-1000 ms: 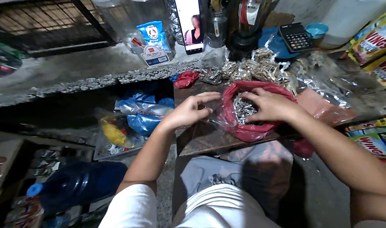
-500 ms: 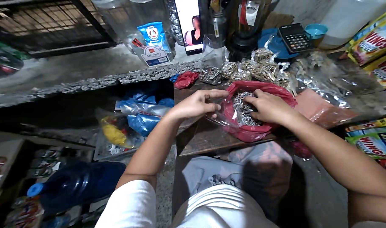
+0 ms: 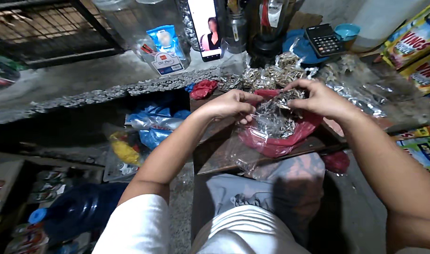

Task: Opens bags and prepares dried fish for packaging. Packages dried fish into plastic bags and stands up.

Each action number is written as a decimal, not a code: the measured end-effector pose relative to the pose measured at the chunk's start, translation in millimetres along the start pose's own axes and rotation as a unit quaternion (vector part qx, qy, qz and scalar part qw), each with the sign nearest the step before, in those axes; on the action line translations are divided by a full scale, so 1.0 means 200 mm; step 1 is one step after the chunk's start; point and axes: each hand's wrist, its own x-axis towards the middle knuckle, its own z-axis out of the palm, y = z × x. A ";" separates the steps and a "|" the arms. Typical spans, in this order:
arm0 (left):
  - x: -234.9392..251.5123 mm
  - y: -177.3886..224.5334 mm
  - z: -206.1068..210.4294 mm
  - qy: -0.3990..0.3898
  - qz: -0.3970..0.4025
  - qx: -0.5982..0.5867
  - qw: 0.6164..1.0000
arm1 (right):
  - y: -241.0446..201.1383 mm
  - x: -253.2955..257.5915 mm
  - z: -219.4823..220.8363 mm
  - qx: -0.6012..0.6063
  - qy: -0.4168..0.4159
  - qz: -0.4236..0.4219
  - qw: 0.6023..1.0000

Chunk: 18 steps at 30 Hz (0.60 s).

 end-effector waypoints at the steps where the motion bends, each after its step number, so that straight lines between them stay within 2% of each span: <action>1: 0.01 0.01 0.01 -0.002 -0.008 0.006 1.000 | 0.00 0.00 -0.01 0.020 0.015 0.001 1.000; 6: 0.08 0.06 0.08 -0.005 -0.039 0.026 0.999 | -0.05 -0.01 -0.05 0.128 0.091 0.003 0.988; 10: 0.16 0.05 0.12 -0.010 -0.046 0.008 0.999 | -0.13 -0.01 0.03 0.250 0.144 0.033 0.957; 13: 0.17 0.05 0.15 -0.006 -0.036 -0.018 0.999 | -0.14 -0.02 0.11 0.293 0.131 0.067 0.945; 18: 0.18 0.03 0.14 0.007 -0.046 -0.042 0.998 | -0.07 -0.02 0.18 0.238 0.073 0.068 0.966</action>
